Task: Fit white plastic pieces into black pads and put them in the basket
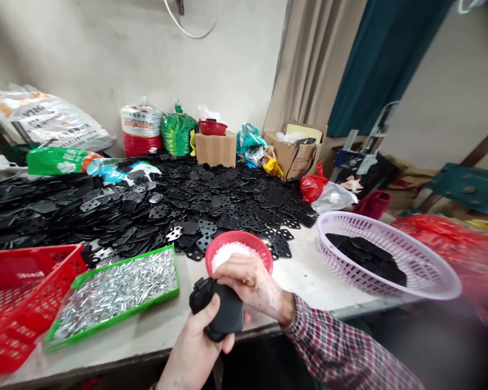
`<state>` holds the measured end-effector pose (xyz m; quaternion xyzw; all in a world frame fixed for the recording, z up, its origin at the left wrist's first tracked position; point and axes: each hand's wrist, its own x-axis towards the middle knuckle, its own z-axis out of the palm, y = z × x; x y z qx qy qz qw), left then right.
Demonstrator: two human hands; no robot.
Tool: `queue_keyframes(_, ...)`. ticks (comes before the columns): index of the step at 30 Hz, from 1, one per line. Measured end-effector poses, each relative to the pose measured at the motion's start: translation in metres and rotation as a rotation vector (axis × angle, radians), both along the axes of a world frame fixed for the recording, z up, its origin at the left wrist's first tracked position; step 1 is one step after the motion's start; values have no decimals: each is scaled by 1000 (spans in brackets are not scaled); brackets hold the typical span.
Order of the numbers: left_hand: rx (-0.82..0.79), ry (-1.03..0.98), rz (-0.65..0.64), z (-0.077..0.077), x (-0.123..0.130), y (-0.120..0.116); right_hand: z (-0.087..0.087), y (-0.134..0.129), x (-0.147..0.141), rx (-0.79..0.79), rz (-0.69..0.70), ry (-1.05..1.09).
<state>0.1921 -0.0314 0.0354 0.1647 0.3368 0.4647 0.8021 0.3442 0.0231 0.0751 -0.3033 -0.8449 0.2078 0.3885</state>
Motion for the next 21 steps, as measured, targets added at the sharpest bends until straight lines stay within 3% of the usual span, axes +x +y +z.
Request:
queue_keyframes(3,-47,-62,84,-1,-8,3,-4,16,6,-91,-118,-1)
queue_keyframes(6,11,-47,160,0,-14,8,-13,34,19,-217,-346,-358)
queue_keyframes(8,22,-37,173,1,-16,10,-23,42,25,-278,-410,-545)
queue_keyframes(13,4,-85,173,1,-18,14,-38,46,22,-291,-372,-573)
queue_keyframes(21,17,-94,179,1,-16,13,-32,42,20,-250,-322,-324)
